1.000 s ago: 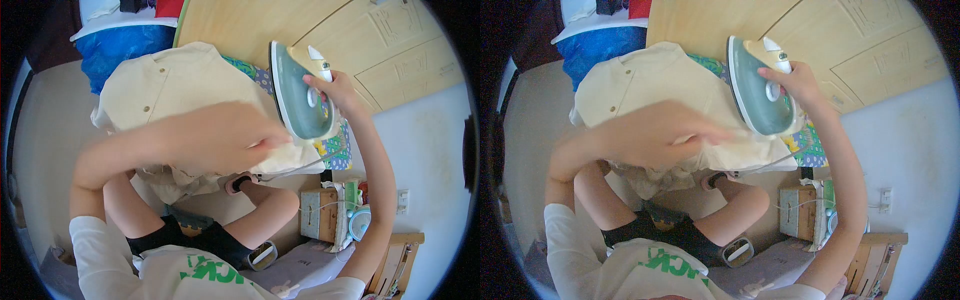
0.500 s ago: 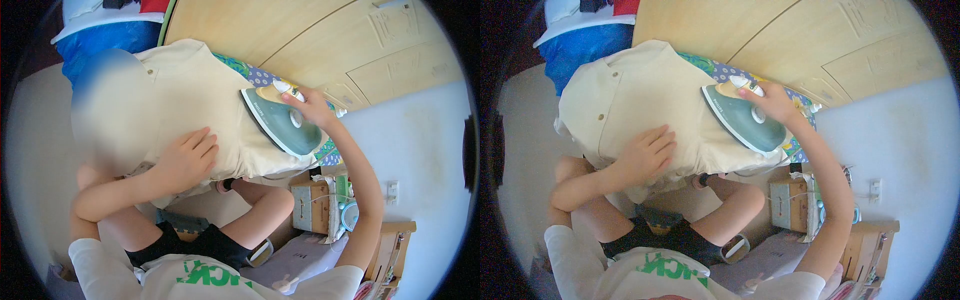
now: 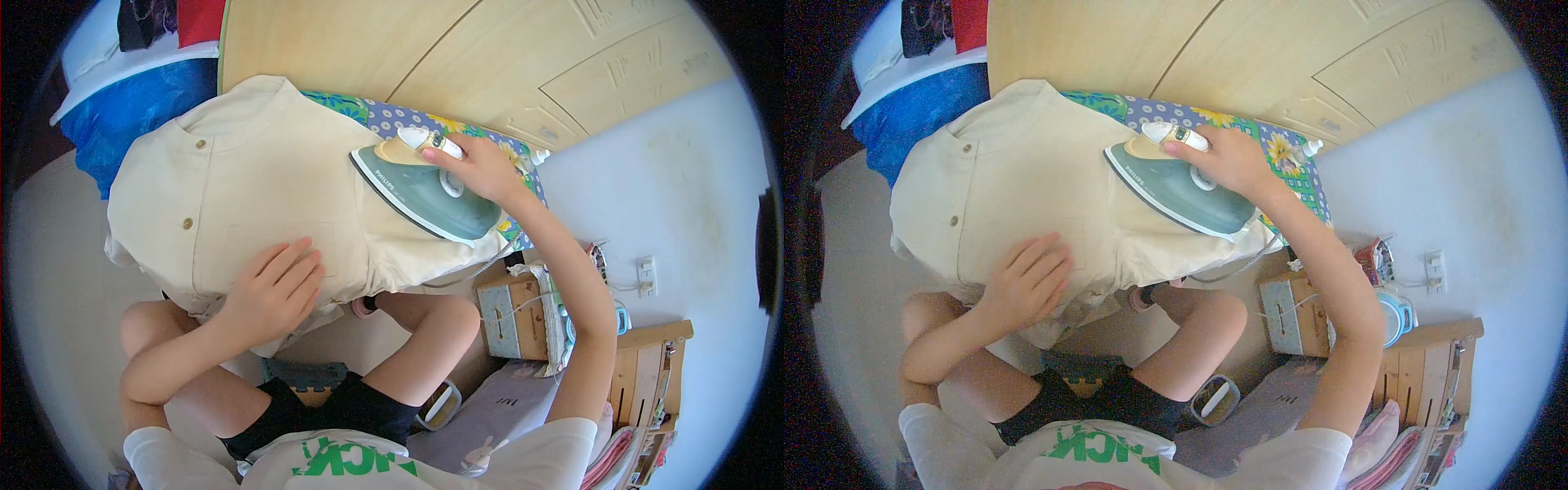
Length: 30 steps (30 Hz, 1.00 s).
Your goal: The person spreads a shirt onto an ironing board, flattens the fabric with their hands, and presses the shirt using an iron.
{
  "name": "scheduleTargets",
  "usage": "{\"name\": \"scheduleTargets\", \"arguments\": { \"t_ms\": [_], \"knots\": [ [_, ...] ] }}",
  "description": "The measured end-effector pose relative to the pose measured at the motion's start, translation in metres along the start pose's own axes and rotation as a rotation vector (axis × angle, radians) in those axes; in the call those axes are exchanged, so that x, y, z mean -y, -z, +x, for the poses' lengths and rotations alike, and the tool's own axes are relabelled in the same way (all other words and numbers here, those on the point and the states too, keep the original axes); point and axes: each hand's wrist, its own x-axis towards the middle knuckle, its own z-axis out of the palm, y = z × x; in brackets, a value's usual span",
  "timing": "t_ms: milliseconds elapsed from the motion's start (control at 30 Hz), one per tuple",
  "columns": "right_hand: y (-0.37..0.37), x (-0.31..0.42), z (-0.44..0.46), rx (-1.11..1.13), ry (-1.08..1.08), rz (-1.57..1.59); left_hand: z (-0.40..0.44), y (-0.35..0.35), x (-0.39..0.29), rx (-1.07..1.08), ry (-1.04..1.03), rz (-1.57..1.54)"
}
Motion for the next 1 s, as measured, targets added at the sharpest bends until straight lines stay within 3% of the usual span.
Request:
{"name": "scheduleTargets", "arguments": {
  "t_ms": [367,433,633,1000],
  "knots": [
    [-0.002,0.003,-0.002,-0.014,-0.020,-0.032,-0.003,0.000,0.003,0.004,0.017,-0.072],
    [-0.008,0.001,-0.003,-0.219,0.150,-0.073,-0.005,-0.004,0.004,-0.006,0.018,-0.061],
    [-0.005,0.010,-0.010,-0.164,-0.015,-0.047,-0.007,-0.006,0.003,-0.028,-0.008,0.001],
    [0.006,-0.001,-0.013,-0.102,0.171,-0.222,-0.009,-0.007,0.006,-0.054,-0.036,-0.002]
  ]
}}
